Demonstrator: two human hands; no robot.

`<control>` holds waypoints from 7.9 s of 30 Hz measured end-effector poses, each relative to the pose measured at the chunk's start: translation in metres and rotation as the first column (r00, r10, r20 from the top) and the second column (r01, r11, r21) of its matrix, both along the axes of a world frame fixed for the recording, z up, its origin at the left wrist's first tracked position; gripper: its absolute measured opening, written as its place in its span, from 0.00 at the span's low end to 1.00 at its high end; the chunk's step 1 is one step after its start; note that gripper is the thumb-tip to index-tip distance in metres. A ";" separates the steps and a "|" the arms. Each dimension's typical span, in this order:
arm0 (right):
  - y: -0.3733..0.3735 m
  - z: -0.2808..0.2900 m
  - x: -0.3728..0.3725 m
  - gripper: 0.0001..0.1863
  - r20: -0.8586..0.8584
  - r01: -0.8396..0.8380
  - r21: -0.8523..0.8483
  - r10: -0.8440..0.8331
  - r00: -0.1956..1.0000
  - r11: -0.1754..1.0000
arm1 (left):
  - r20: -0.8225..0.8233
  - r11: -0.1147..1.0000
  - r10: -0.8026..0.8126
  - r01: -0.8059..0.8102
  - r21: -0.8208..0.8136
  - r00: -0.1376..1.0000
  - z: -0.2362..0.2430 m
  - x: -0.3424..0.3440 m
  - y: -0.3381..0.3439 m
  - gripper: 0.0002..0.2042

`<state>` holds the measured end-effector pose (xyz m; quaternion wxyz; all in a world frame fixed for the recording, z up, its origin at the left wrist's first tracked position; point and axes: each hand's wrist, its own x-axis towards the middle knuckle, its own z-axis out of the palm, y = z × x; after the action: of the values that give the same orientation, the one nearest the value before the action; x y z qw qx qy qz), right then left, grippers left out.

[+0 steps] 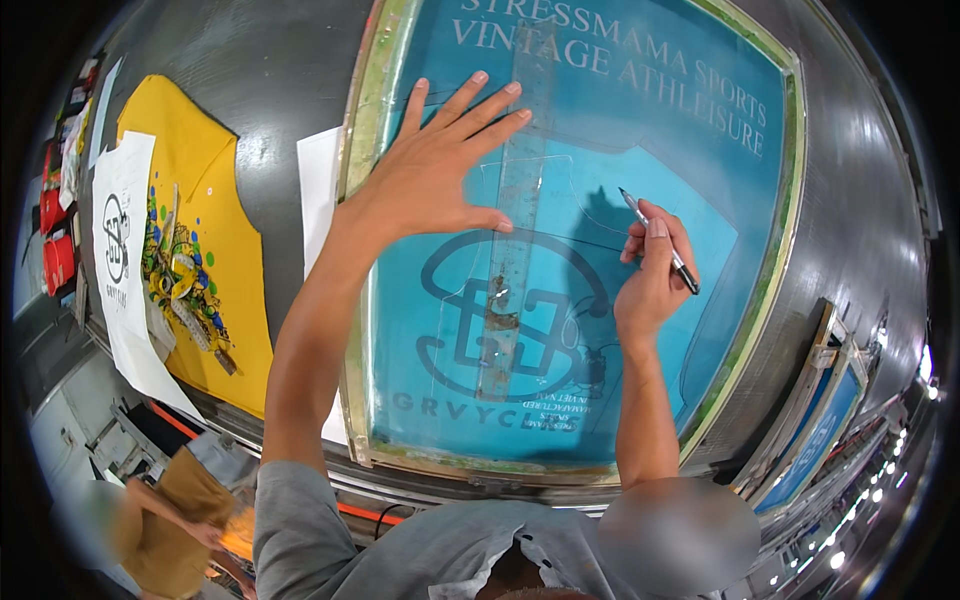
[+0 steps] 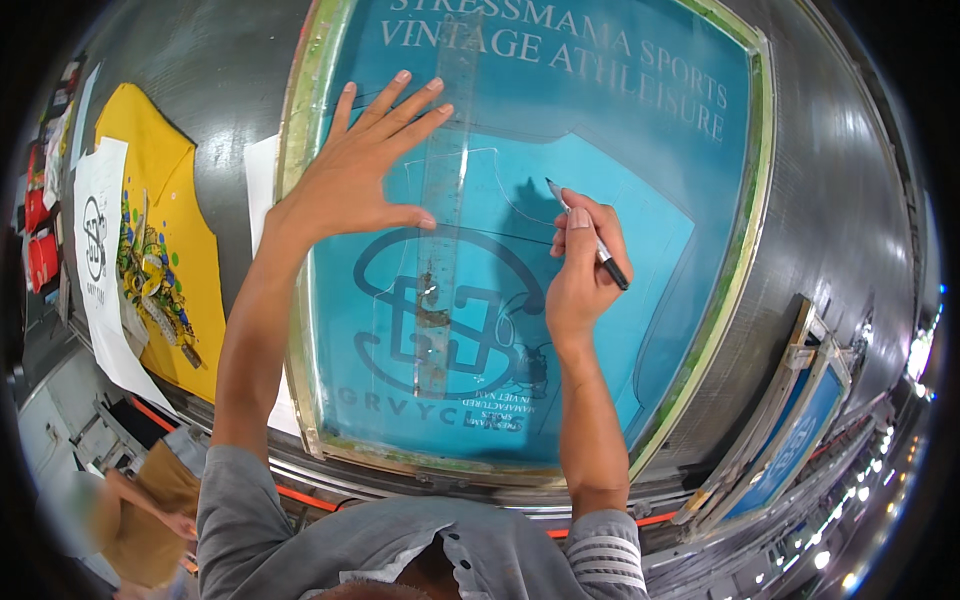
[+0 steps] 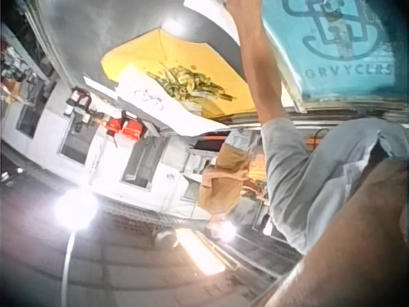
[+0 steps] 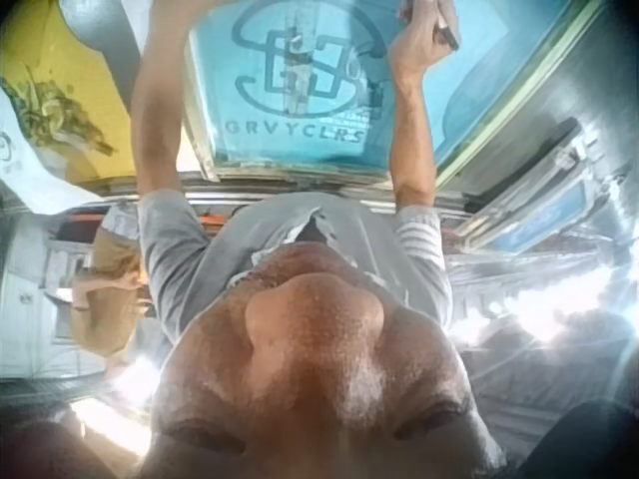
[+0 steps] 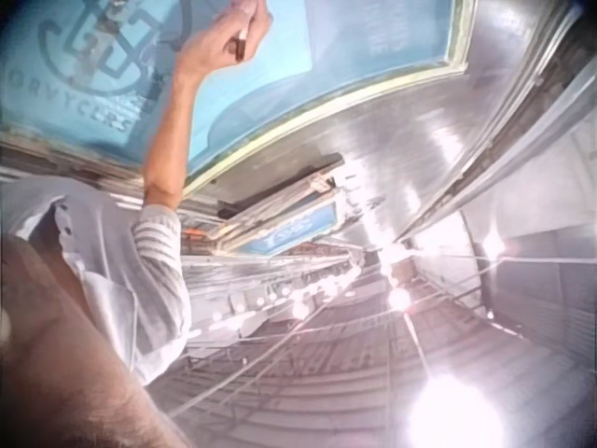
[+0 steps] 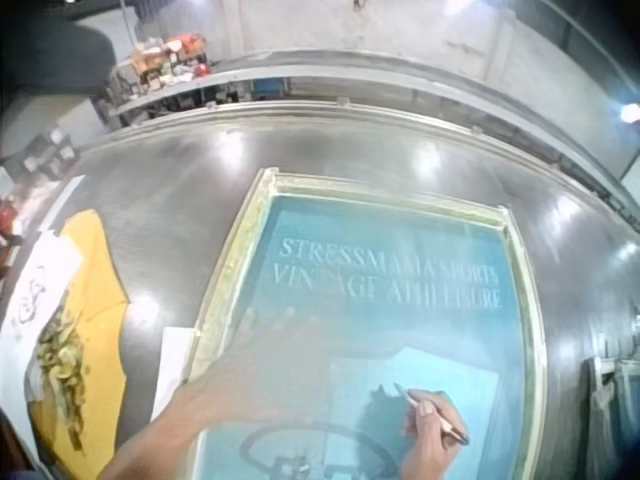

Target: The person aligns a white t-shirt on a screen printing press, then positions a screen printing frame over it. They use a ruler and marker to draw lines on the screen mesh, then measure the frame with a tape measure.

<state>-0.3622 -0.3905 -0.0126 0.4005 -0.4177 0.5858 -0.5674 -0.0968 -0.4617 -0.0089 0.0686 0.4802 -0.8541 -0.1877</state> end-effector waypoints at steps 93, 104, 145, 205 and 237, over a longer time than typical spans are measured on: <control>-0.008 -0.010 0.033 0.06 0.082 -0.010 -0.040 0.013 0.997 0.999 | 0.082 0.998 -0.059 0.059 0.007 0.995 0.002 0.002 -0.010 0.62; -0.038 -0.005 0.044 0.06 0.001 -0.032 -0.031 0.032 0.999 0.999 | 0.095 0.998 -0.062 0.062 0.008 0.994 0.002 0.001 -0.010 0.61; -0.008 0.010 0.004 0.10 -0.195 -0.087 -0.122 0.062 0.979 0.989 | -0.121 0.993 0.024 -0.038 -0.109 0.992 -0.001 -0.001 -0.001 0.53; 0.119 -0.001 -0.263 0.10 -0.596 -0.026 -0.271 -0.146 0.790 0.962 | 0.232 0.964 0.114 -0.164 0.209 0.966 0.056 -0.088 0.345 0.26; -0.086 0.105 -0.179 0.03 0.194 0.014 -0.215 0.029 0.981 0.976 | 0.489 0.774 0.544 -0.633 0.021 0.681 0.037 -0.110 0.111 0.63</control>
<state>-0.5411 -0.4763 0.0927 0.4106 -0.4029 0.4769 -0.6646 -0.2067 -0.3511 0.0279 -0.1229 0.7641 -0.6224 -0.1169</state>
